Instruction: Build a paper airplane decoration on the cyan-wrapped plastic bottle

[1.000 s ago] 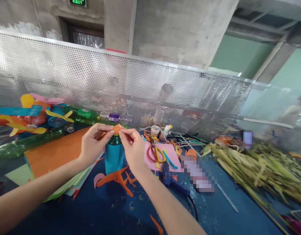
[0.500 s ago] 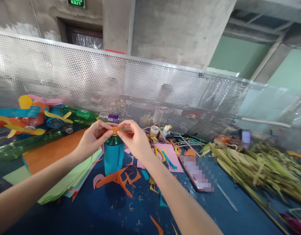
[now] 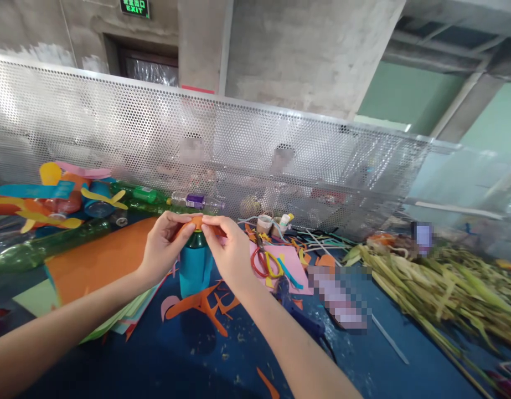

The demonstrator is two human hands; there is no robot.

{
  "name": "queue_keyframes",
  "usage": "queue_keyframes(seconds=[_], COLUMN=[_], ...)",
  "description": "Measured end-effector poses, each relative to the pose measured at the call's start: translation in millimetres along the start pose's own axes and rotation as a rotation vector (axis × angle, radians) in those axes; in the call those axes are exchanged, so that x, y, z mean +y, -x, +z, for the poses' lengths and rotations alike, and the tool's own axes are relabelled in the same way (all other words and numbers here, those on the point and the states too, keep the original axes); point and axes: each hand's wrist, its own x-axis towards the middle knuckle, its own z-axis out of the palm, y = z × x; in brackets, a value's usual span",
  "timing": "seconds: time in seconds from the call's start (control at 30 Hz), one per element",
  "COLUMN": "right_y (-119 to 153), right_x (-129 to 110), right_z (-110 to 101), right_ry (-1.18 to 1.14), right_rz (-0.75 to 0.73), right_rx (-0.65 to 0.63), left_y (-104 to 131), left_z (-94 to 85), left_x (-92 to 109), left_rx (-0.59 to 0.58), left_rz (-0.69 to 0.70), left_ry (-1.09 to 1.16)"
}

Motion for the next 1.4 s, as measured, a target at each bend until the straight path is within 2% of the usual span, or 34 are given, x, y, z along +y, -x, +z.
queue_keyframes(seconds=[0.1, 0.33, 0.53, 0.8, 0.93, 1.13, 1.4], right_y=[-0.2, -2.3, 2.6, 4.6, 4.9, 3.9, 12.1], right_x=[-6.5, -4.0, -1.4, 0.4, 2.7, 2.8, 11.5], right_z=[1.0, 5.2, 7.3, 8.2, 9.2, 9.3, 14.6], right_ry=[0.058, -0.020, 0.052, 0.124, 0.125, 0.113, 0.087], right_rz=[-0.014, 0.045, 0.024, -0.024, -0.028, -0.036, -0.068], right_rx=[0.020, 0.023, 0.044, 0.091, 0.114, 0.120, 0.186], left_y=[0.8, 2.0, 4.8, 3.6, 4.0, 6.3, 10.6], left_z=[0.7, -0.4, -0.1, -3.5, -1.5, 1.1, 8.0], left_x=[0.2, -2.7, -5.2, -1.8, -4.3, -7.2, -9.7], left_rx=[0.002, 0.017, 0.051, 0.030, 0.062, 0.103, 0.162], left_rz=[0.009, 0.036, 0.135, 0.276, 0.246, 0.184, 0.183], left_ry=[-0.017, -0.074, -0.192, -0.518, -0.503, -0.359, -0.353])
